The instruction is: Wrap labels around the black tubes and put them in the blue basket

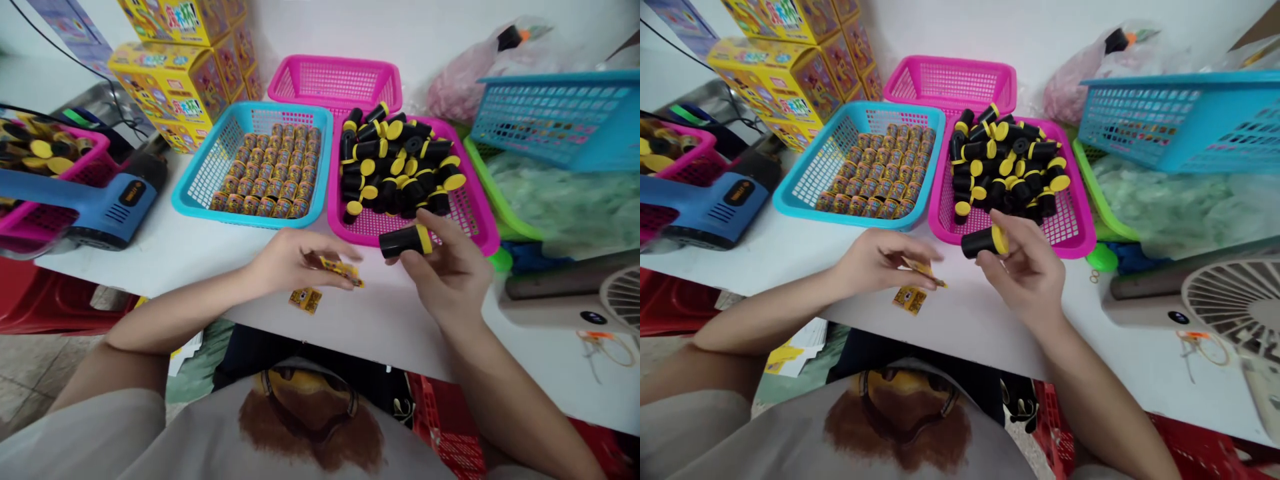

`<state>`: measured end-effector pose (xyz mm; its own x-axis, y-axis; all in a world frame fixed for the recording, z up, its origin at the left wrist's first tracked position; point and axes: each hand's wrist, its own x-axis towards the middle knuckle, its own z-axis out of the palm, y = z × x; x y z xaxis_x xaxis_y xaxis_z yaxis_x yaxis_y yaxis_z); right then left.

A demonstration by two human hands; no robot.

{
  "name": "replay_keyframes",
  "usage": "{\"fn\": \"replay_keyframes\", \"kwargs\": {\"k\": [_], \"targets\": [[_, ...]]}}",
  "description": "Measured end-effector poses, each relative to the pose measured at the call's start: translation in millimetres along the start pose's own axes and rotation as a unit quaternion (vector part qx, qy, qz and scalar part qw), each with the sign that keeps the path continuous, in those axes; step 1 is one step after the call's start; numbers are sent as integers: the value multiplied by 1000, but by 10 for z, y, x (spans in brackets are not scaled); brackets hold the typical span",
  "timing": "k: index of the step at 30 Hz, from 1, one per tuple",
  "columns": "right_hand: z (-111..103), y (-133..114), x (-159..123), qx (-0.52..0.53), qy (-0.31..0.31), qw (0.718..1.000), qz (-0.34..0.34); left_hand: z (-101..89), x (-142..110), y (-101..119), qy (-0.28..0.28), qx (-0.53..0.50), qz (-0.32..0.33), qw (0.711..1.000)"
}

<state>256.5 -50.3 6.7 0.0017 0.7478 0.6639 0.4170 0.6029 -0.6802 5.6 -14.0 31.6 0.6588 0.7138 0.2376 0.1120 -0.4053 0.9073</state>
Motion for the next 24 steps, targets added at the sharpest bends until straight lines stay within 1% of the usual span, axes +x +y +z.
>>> {"fn": "replay_keyframes", "kwargs": {"k": [2,3,6,8,11,14,16,20,24], "targets": [[-25,-60,11,0,-16,1000,12,96,38,-157,1,-32,-17,999],[-39,-85,20,-3,-21,1000,13,137,29,-227,-8,-39,-19,999],[-62,-152,39,3,-47,999,24,207,-49,-364,-53,-28,-11,998],[-60,-190,38,22,-70,996,46,218,-96,-398,-74,-21,-11,997],[-49,-233,25,42,-99,991,82,212,-114,-403,-74,-28,-9,997],[-33,-241,17,63,-114,987,97,197,-103,-384,-72,-33,15,997],[-19,-226,13,74,-121,984,104,190,-107,-370,-65,-34,32,997],[4,-168,-7,75,-137,981,118,209,-132,-392,-21,-27,55,998],[17,-128,-17,126,-162,969,138,250,-112,-486,31,-42,127,991]]}}
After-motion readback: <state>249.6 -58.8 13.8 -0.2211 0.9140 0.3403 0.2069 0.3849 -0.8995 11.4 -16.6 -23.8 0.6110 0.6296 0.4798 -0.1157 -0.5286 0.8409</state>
